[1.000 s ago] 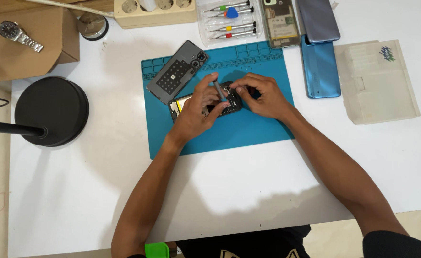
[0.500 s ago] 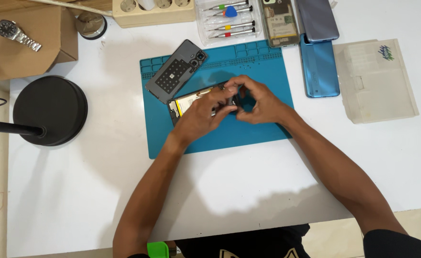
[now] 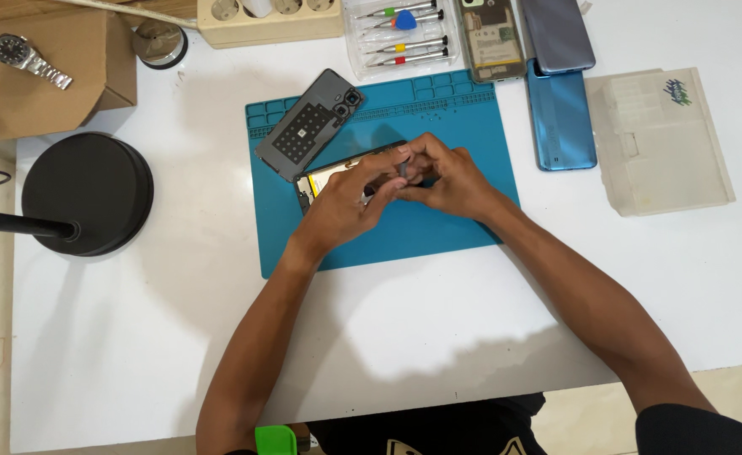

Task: The person disassembles a smartphone on a blue mat, using a screwdriver to remove screws and a plastic pry tool to separate the screen from the frame. The person handles the battery, motherboard, and back cover, then reassembles the device.

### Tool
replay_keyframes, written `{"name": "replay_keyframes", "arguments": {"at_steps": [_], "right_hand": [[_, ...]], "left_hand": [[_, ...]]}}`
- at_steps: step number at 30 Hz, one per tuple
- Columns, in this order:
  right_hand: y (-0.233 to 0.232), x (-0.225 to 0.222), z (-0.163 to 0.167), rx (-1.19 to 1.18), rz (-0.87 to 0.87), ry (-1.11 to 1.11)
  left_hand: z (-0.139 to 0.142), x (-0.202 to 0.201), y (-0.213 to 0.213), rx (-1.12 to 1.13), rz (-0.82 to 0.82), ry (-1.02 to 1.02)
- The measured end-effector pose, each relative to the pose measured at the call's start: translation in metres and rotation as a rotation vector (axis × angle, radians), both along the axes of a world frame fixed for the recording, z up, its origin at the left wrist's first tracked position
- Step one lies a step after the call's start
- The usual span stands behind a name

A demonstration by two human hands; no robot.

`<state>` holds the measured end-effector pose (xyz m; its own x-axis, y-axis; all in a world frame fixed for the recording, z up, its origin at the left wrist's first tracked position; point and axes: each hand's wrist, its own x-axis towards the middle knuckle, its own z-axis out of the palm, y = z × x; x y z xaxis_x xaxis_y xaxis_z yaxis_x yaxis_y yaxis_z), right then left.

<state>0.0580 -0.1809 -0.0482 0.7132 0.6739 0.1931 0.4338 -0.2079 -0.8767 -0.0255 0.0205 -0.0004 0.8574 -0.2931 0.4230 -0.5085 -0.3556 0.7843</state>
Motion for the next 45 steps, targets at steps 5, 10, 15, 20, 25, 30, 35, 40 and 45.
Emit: {"name": "replay_keyframes", "arguments": {"at_steps": [5,10,15,20,25,30,35,40,45], "right_hand": [[-0.005,0.005,0.005,0.137,0.142,0.123],[-0.005,0.003,0.002,0.222,0.121,-0.063],[-0.006,-0.001,-0.001,0.057,-0.028,-0.006],[-0.012,0.0,0.006,0.089,0.084,0.064],[-0.01,-0.001,0.01,0.249,0.199,0.072],[-0.008,0.003,0.001,0.318,0.125,0.045],[-0.009,0.004,-0.009,0.232,0.069,0.105],[-0.016,0.017,-0.007,0.292,0.129,-0.018],[-0.029,0.038,-0.004,0.378,-0.062,-0.009]], "left_hand": [[-0.004,0.003,-0.001,0.073,0.102,-0.09],[-0.006,0.006,-0.004,0.13,0.148,-0.296],[-0.007,0.005,-0.006,0.127,0.13,-0.338],[0.002,0.011,-0.012,0.146,0.193,-0.311],[0.011,0.007,-0.008,-0.022,0.012,-0.2],[0.005,0.009,-0.01,0.088,0.175,-0.154],[0.005,0.008,-0.004,0.066,0.201,-0.162],[0.01,0.007,0.006,-0.055,0.037,-0.041],[0.007,0.009,0.0,0.112,0.26,0.07]]}}
